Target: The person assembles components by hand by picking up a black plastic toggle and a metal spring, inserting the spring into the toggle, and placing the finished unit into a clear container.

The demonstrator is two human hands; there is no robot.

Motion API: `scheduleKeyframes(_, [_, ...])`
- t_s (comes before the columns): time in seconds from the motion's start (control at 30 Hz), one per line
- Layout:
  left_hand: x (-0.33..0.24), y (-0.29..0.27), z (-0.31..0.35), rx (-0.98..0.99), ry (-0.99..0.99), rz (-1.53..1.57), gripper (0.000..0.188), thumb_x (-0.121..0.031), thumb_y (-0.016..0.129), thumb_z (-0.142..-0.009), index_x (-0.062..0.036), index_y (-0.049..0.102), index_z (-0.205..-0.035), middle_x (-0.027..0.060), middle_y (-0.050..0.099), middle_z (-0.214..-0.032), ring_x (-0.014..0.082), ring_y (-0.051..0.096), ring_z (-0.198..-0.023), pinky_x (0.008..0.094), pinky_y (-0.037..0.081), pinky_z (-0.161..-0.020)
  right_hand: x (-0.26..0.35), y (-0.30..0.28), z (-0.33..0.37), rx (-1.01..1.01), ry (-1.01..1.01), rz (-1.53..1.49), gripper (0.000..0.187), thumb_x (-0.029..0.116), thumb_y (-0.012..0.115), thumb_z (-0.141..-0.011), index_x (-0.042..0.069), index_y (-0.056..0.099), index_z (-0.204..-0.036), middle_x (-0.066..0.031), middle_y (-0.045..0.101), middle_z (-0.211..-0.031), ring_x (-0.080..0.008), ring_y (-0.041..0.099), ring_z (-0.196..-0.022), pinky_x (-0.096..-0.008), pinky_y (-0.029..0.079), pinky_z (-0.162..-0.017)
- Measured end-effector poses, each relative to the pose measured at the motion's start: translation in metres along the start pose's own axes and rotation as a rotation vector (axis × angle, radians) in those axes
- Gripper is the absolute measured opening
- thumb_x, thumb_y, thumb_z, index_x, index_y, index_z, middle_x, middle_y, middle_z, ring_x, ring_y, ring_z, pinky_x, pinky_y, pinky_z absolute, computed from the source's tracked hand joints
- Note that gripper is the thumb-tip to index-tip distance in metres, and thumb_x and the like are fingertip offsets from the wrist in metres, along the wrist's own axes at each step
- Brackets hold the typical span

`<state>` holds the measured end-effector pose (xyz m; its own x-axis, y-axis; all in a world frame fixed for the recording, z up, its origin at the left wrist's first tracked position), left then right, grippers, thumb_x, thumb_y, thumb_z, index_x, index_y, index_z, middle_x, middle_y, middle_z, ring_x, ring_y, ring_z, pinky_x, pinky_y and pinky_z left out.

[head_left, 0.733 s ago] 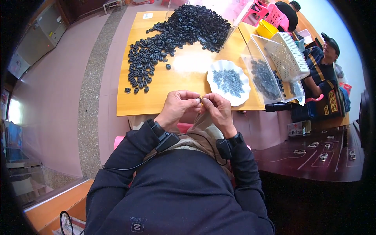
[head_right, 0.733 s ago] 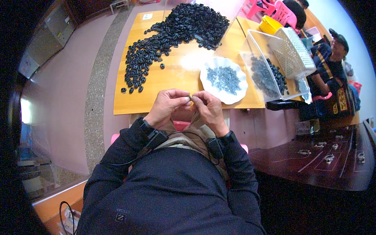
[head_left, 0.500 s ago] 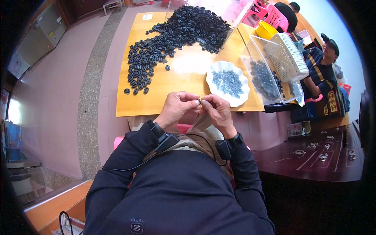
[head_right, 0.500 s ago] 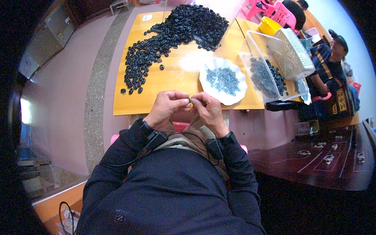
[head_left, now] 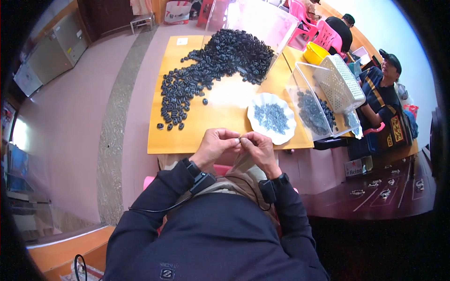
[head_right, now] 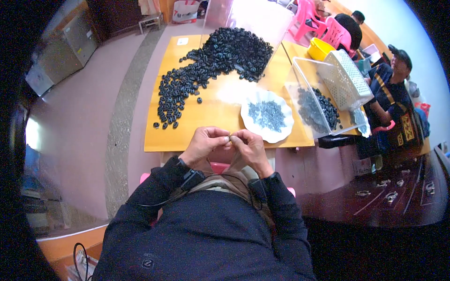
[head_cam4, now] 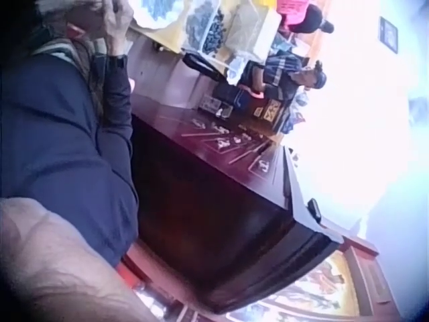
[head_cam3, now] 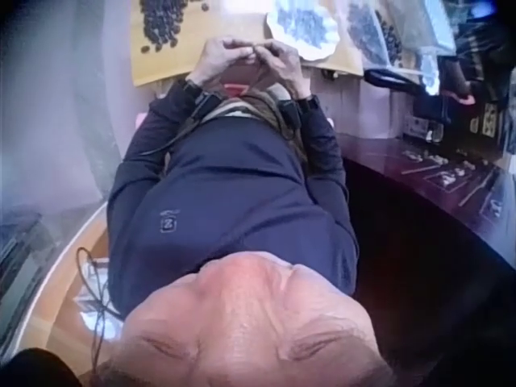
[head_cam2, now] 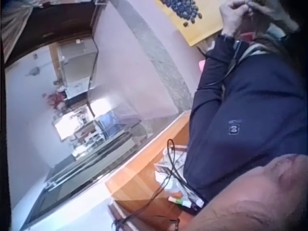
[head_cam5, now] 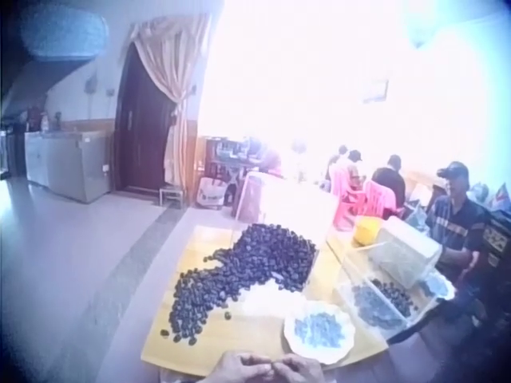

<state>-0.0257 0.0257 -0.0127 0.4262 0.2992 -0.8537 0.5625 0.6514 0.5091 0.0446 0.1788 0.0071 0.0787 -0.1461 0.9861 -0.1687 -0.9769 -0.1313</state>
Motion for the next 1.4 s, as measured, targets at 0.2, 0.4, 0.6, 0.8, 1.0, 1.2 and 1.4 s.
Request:
scheduleKeyframes(0.2, [-0.01, 0.001, 0.007, -0.034, -0.018, 0.07, 0.015, -0.002, 0.063, -0.087, 0.0036, 0.062, -0.101, 0.0099, 0.067, -0.091, 0.0142, 0.066, -0.078, 0.0265, 0.057, -0.073, -0.001, 0.003, -0.002, 0.045, 0.06, -0.124, 0.014, 0.01, 0.059, -0.094, -0.003, 0.062, -0.097, -0.0033, 0.065, -0.076, -0.0082, 0.061, -0.065, -0.0206, 0.051, -0.06])
scheduleKeyframes(0.4, [-0.021, -0.005, 0.01, -0.091, -0.002, 0.121, 0.016, -0.003, 0.063, -0.088, 0.0033, 0.061, -0.102, 0.0094, 0.066, -0.092, 0.0142, 0.066, -0.078, 0.0266, 0.058, -0.073, 0.008, 0.016, -0.011, 0.052, 0.061, -0.215, 0.016, 0.01, 0.059, -0.094, -0.003, 0.06, -0.102, -0.0053, 0.065, -0.081, -0.0093, 0.062, -0.067, -0.0223, 0.053, -0.062])
scheduleKeyframes(0.6, [-0.026, -0.02, 0.019, -0.212, 0.019, 0.239, 0.017, -0.002, 0.062, -0.088, 0.0032, 0.06, -0.104, 0.0093, 0.066, -0.093, 0.0151, 0.065, -0.079, 0.0274, 0.057, -0.075, 0.013, 0.022, -0.031, -0.021, 0.049, -0.253, 0.016, 0.01, 0.06, -0.092, -0.003, 0.061, -0.101, -0.0039, 0.062, -0.076, -0.0105, 0.061, -0.063, -0.0264, 0.057, -0.061])
scheduleKeyframes(0.8, [-0.032, -0.037, 0.03, -0.345, 0.102, 0.362, 0.018, -0.001, 0.06, -0.089, 0.0038, 0.057, -0.106, 0.0097, 0.064, -0.094, 0.0162, 0.064, -0.081, 0.0282, 0.057, -0.077, 0.0, 0.035, -0.09, -0.032, -0.032, 0.119, 0.015, 0.012, 0.064, -0.088, -0.002, 0.065, -0.093, -0.0058, 0.062, -0.07, -0.0102, 0.06, -0.058, -0.0247, 0.05, -0.054])
scheduleKeyframes(1.0, [-0.034, -0.044, 0.03, -0.459, 0.157, 0.364, 0.016, 0.0, 0.059, -0.089, 0.0033, 0.058, -0.104, 0.0086, 0.063, -0.093, 0.0156, 0.064, -0.081, 0.0276, 0.057, -0.076, 0.015, 0.08, -0.123, -0.02, -0.278, 0.849, 0.023, 0.021, 0.059, -0.086, 0.005, 0.068, -0.099, -0.0167, 0.064, -0.092, -0.0361, 0.063, -0.083, -0.0447, 0.05, -0.075])
scheduleKeyframes(1.2, [-0.037, -0.044, 0.029, -0.461, 0.179, 0.376, 0.013, -0.001, 0.06, -0.089, 0.0024, 0.059, -0.102, 0.0078, 0.063, -0.092, 0.0147, 0.064, -0.08, 0.027, 0.057, -0.074, 0.018, 0.088, -0.133, 0.062, -0.25, 1.055, 0.021, 0.018, 0.056, -0.085, 0.002, 0.065, -0.095, -0.0176, 0.062, -0.091, -0.0375, 0.063, -0.082, -0.0466, 0.05, -0.074])
scheduleKeyframes(1.4, [-0.036, -0.046, 0.029, -0.456, 0.191, 0.37, 0.014, -0.001, 0.06, -0.089, 0.0021, 0.059, -0.103, 0.0078, 0.064, -0.092, 0.014, 0.064, -0.08, 0.027, 0.057, -0.075, 0.019, 0.073, -0.11, 0.143, -0.3, 1.21, 0.02, 0.015, 0.051, -0.088, 0.002, 0.064, -0.096, -0.0193, 0.061, -0.092, -0.039, 0.061, -0.08, -0.0468, 0.049, -0.073])
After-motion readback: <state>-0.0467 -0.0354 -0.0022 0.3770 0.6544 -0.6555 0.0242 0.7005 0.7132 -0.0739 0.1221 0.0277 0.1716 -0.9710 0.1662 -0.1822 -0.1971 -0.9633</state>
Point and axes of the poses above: each hand's wrist, its own z-axis away from the middle knuckle, its own y-axis out of the palm, x = y × z, the point moved 2 cm from there along -z, towards the middle knuckle
